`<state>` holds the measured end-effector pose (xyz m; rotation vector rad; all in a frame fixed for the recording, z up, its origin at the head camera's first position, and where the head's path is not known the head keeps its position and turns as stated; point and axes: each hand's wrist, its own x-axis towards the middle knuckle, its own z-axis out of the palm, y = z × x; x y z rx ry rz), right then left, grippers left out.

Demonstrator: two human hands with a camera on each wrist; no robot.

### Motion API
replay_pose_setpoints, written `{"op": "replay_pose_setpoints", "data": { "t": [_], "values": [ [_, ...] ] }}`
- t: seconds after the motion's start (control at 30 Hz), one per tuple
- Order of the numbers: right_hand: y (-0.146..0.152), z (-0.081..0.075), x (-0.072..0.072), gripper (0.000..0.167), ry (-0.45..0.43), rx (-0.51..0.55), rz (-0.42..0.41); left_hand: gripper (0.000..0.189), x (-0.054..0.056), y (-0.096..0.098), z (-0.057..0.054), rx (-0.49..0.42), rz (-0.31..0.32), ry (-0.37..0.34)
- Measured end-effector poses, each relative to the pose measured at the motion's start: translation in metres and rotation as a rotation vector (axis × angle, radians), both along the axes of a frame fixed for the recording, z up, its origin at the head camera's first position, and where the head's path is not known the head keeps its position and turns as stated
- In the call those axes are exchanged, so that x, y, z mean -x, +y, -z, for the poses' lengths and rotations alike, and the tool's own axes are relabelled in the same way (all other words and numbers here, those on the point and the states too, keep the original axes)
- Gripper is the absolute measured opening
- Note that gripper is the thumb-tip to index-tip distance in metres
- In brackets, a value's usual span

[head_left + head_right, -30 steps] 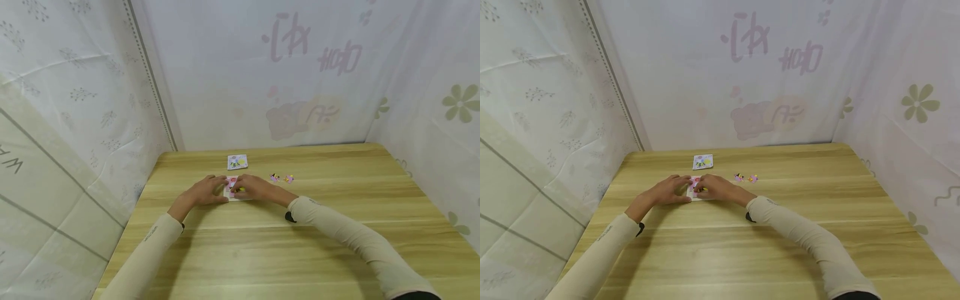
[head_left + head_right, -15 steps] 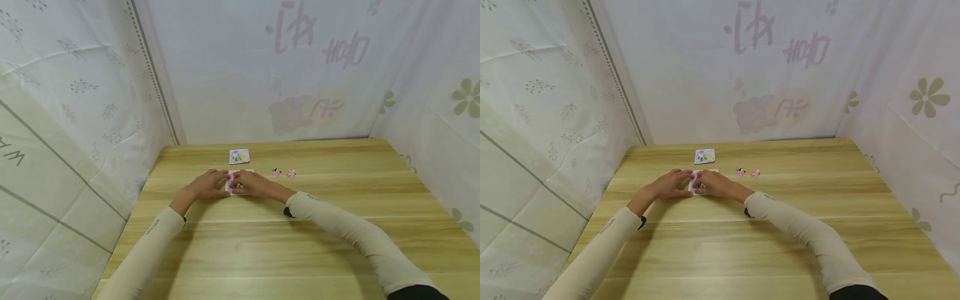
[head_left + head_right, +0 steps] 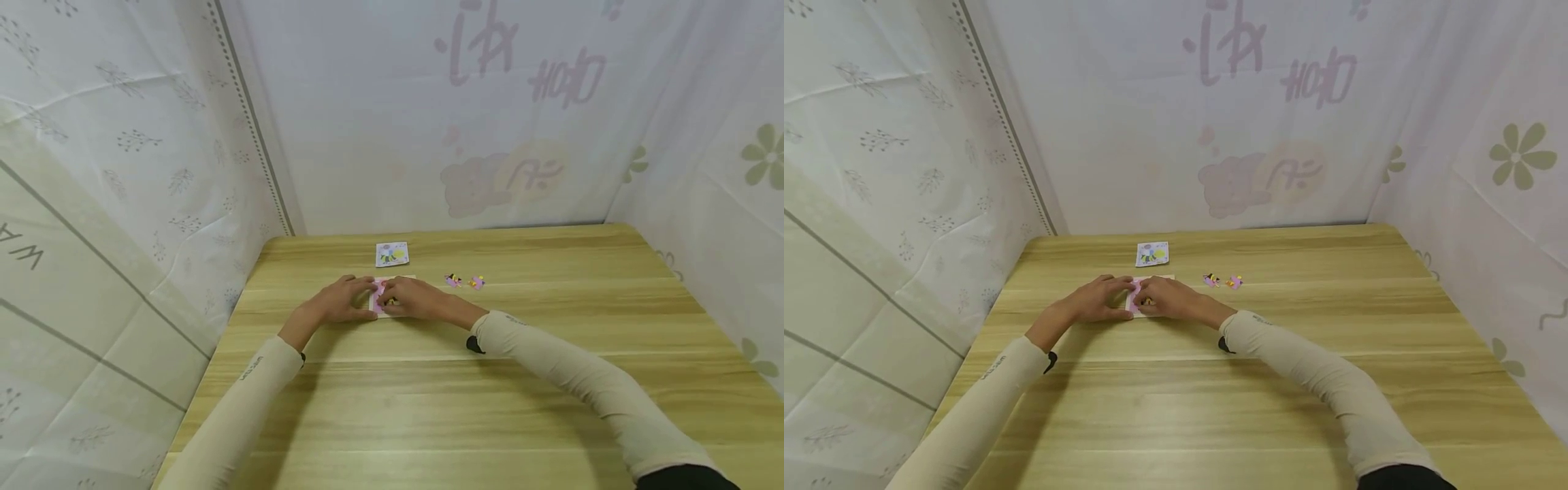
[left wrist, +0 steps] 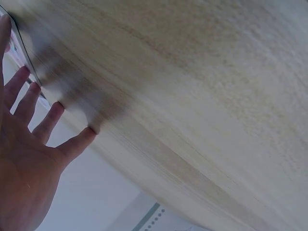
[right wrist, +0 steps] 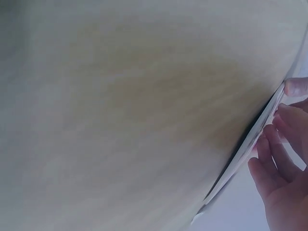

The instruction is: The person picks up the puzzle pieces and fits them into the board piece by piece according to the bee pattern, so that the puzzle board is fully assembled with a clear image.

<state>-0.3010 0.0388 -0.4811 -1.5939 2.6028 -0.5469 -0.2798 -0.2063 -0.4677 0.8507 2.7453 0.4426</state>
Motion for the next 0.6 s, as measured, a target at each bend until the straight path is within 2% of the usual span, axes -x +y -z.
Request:
{"op": "replay_pose_setpoints", "data": {
  "t": [0.33, 0.6],
  "values": [
    [0.025, 0.002, 0.009, 0.022, -0.013, -0.055, 0.113, 0.072, -0.003, 0.003, -0.002, 0.007, -0.019, -0.013],
    [0.048, -0.001, 0.012, 0.021, -0.002, -0.035, 0.127, 0.073, -0.002, 0.003, -0.002, 0.019, -0.023, -0.010]
  ]
}}
